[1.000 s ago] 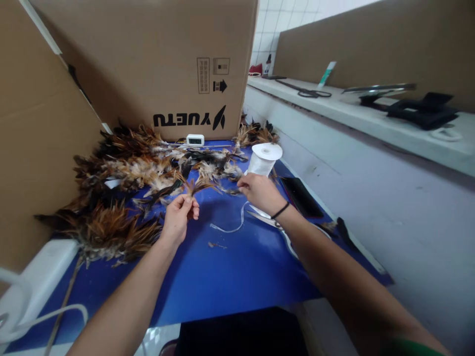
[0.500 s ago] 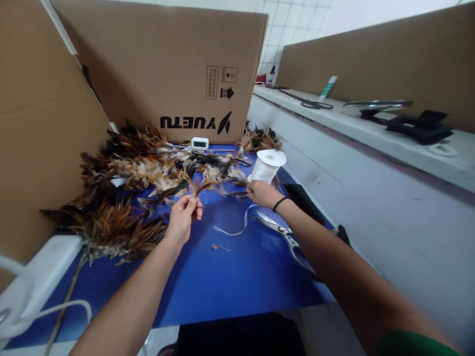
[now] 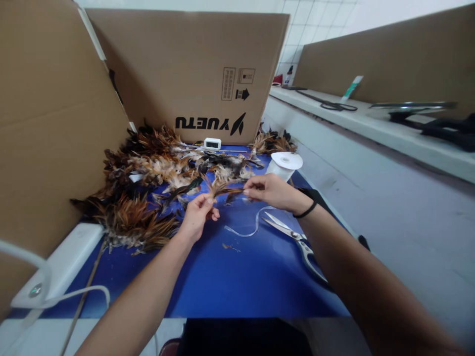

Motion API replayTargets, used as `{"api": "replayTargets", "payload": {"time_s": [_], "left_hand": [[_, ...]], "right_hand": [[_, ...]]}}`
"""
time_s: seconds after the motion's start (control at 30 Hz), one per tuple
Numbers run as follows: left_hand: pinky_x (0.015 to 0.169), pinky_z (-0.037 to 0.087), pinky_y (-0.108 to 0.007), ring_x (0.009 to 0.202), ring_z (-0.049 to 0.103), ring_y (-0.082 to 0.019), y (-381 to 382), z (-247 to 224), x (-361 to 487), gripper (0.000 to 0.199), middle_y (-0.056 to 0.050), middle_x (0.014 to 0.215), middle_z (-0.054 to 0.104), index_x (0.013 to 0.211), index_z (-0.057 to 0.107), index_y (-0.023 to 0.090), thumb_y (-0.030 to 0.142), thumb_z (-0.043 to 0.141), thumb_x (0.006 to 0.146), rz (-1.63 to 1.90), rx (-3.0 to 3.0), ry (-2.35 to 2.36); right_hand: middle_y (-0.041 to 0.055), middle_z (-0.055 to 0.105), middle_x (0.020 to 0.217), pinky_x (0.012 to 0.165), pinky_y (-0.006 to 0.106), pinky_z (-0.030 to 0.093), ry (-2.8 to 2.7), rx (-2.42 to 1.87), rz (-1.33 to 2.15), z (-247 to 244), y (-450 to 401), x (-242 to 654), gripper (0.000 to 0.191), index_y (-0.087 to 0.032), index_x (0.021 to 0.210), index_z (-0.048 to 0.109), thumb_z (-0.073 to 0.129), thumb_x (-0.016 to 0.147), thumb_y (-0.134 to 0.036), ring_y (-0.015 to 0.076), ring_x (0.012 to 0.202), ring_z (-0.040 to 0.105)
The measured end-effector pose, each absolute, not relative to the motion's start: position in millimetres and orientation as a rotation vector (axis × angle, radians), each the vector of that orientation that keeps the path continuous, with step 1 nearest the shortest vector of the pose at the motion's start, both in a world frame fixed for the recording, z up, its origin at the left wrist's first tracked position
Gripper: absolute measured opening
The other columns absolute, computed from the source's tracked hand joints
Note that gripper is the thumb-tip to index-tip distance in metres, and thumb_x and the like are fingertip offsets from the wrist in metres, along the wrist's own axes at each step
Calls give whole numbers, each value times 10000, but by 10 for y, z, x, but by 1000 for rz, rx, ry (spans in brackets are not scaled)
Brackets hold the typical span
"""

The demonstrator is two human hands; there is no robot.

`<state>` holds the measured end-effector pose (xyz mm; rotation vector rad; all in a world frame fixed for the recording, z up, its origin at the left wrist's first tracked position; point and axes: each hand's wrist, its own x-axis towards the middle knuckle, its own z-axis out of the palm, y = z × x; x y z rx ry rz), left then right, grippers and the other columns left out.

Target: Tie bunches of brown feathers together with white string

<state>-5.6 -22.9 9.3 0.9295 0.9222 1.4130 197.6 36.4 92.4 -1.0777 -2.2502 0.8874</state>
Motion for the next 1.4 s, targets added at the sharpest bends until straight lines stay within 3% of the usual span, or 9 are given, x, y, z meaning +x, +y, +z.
{"api": "replayTargets", "payload": {"time_s": [0.1, 0.33, 0.6, 0.9, 1.23, 1.4], "left_hand": [[457, 404, -186, 455, 538, -93, -245, 88, -49, 294, 16, 512, 579, 756, 518, 159, 404, 677, 725, 1324, 949, 907], [498, 431, -192, 473, 526, -71, -228, 53, -62, 273, -3, 589, 605, 739, 571, 129, 376, 688, 720, 1331, 925, 849], [534, 446, -178, 510, 524, -54, -224, 96, -60, 249, 0, 619, 596, 692, 585, 124, 330, 724, 687, 1387, 816, 798], [543, 462, -193, 517, 538, -67, -264, 104, -15, 242, 12, 603, 581, 731, 591, 129, 332, 720, 697, 1316, 911, 827], [541, 465, -198, 540, 545, -75, -277, 72, 5, 272, -8, 637, 599, 737, 606, 121, 367, 717, 701, 1215, 947, 844], [529, 457, -192, 507, 530, -68, -276, 65, -6, 272, -6, 591, 593, 720, 611, 119, 368, 719, 700, 1202, 968, 870]], "right_hand": [[-5, 596, 570, 508, 228, 406, -2229, -1044, 947, 994, 325, 1888, 150, -150, 719, 625, 583, 743, -291, 94, 505, 510], [-22, 560, 520, 457, 205, 370, -2046, -1088, 1002, 1008, 308, 1742, 120, -144, 657, 603, 612, 700, -256, 69, 460, 465], [-61, 531, 525, 384, 192, 391, -1444, -1198, 1221, 637, 65, 1516, 264, -157, 847, 533, 672, 655, -271, 81, 431, 499], [4, 618, 589, 426, 208, 359, -1372, -987, 1370, 306, -61, 1340, 249, -132, 738, 656, 692, 659, -365, 87, 498, 504], [-13, 591, 551, 427, 222, 362, -1236, -969, 1397, 206, -59, 1347, 148, -143, 618, 619, 670, 634, -280, 77, 446, 470], [-18, 593, 581, 445, 228, 367, -1175, -994, 1349, 181, -18, 1376, 130, -151, 664, 645, 661, 606, -267, 79, 463, 453]]}}
